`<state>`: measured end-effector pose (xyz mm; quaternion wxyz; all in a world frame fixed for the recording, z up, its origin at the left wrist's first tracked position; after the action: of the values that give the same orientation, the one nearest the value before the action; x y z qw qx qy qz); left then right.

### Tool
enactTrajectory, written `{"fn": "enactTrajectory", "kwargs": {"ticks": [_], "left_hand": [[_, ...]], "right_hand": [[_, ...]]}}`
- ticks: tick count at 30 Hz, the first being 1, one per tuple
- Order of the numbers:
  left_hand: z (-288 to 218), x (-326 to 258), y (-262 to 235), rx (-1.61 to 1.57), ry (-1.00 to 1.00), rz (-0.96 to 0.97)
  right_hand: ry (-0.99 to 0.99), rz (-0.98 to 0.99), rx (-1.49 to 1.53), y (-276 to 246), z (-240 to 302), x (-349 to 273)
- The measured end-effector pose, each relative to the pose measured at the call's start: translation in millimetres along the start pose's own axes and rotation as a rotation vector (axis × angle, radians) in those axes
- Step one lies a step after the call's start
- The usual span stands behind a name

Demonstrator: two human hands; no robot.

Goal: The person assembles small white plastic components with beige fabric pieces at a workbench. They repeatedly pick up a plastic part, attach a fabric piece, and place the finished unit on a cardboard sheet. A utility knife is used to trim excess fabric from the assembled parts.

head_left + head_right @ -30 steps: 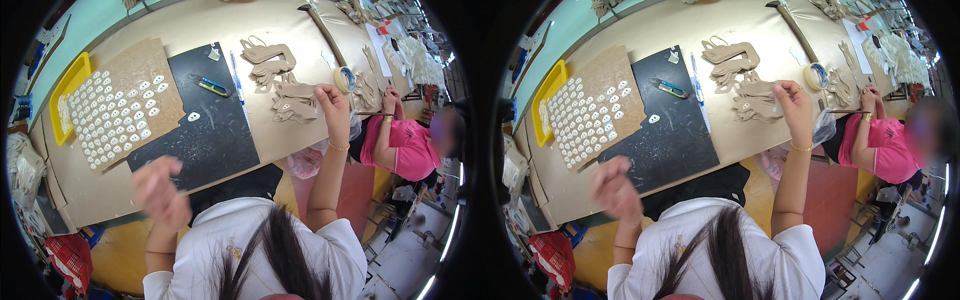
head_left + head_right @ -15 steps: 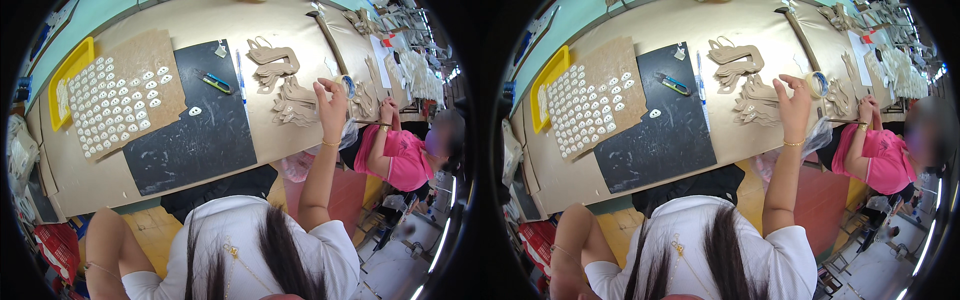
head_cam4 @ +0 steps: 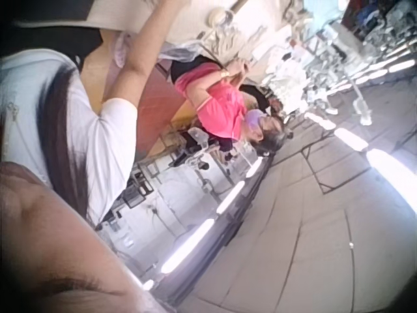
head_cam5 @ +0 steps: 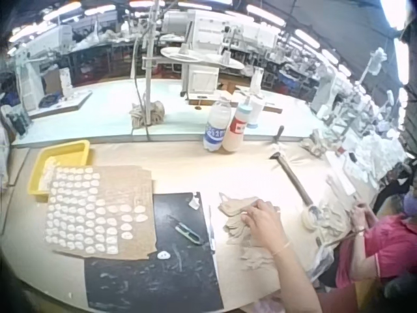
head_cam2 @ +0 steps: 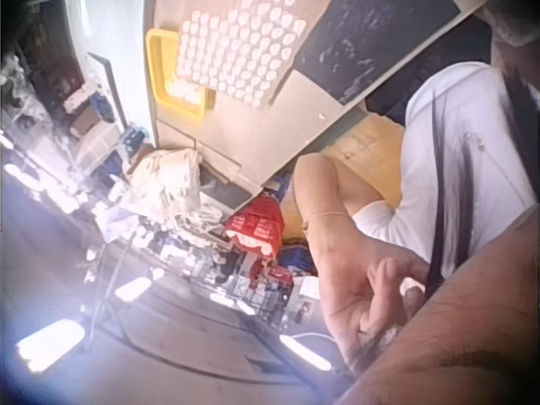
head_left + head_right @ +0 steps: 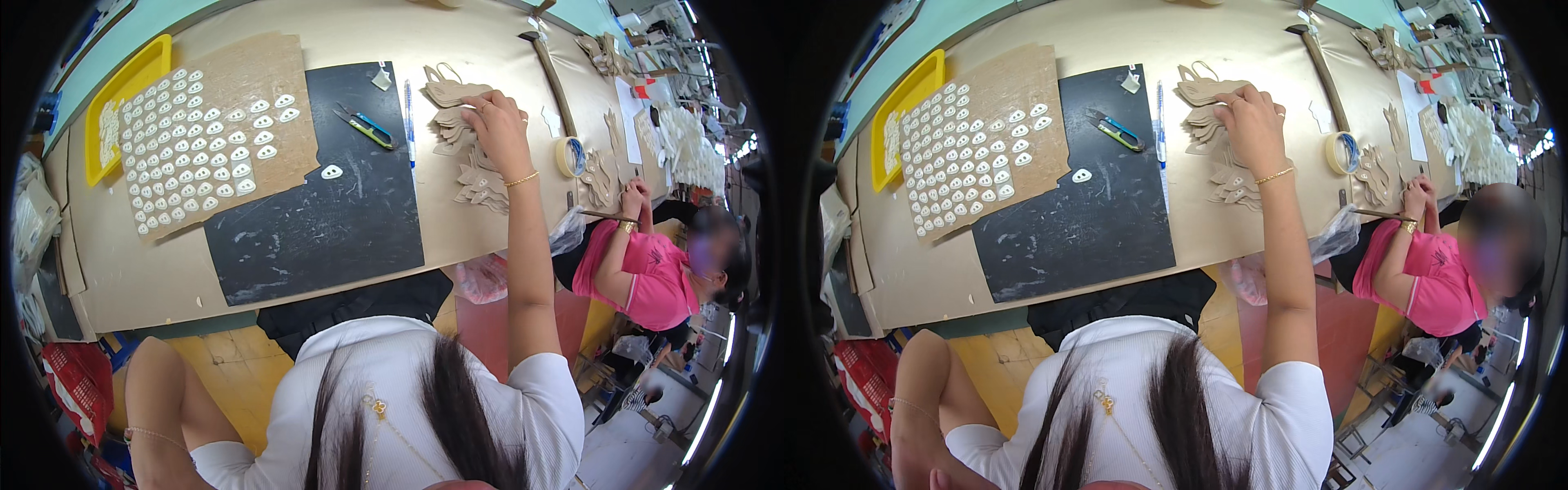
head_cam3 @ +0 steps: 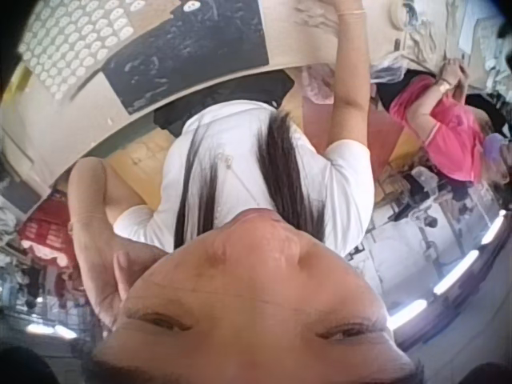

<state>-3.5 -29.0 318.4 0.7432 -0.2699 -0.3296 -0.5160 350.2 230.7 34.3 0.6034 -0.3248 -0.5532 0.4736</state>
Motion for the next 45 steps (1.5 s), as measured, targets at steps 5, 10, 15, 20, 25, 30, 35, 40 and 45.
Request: {"fn": "enactTrajectory", "kwargs": {"ticks": [5, 10, 15, 20, 25, 30, 35, 40, 45], "left_hand": [[0.6, -2.2, -12.4, -0.058, -0.069, 0.018], [-1.0, -2.6, -23.3, -0.048, -0.016, -0.172], [1.3, -6.9, -16.8, -0.089, -0.123, -0.051], [2.1, -9.7, -34.3, -0.285, -0.188, -0.087], [1.0, -21.3, -26.9, -0.125, -0.24, -0.209], [4.7, -141.5, 2.6, 0.035, -1.293, -0.415], [-68.3, -282.2, 98.2, -0.345, -2.325, -0.145], [-97.9, -283.4, 126.8, -0.695, -2.555, -0.379], [-110.3, -286.5, 125.9, -1.002, -2.591, -0.716]], "right_hand": [[0.02, 0.071, -0.014, 7.0, -10.0, -3.1], [0.015, 0.075, 0.002, 1.4, 3.5, -0.1], [0.089, -0.057, 0.368, -12.4, -10.8, 1.5], [0.321, -0.125, 0.789, -28.5, -36.6, -0.2], [0.372, -0.174, 0.913, -63.0, -0.7, -4.5], [0.563, 0.051, 1.014, -68.7, 69.2, -33.5], [0.539, 0.244, 1.124, -49.5, 121.6, -66.1], [0.508, 0.317, 1.178, -41.6, 140.5, -81.7], [0.567, 0.361, 1.29, -31.5, 146.9, -88.1]]}}
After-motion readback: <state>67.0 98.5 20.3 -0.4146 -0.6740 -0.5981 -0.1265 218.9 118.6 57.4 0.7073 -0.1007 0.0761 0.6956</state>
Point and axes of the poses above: each hand's wrist, its own x-axis towards the middle knuckle, its own y-axis out of the palm, z = x × y, the point moved 8 cm from there along x, towards the middle knuckle, and after that the axes turned 10 degrees about -z, right-handed, at the moved point
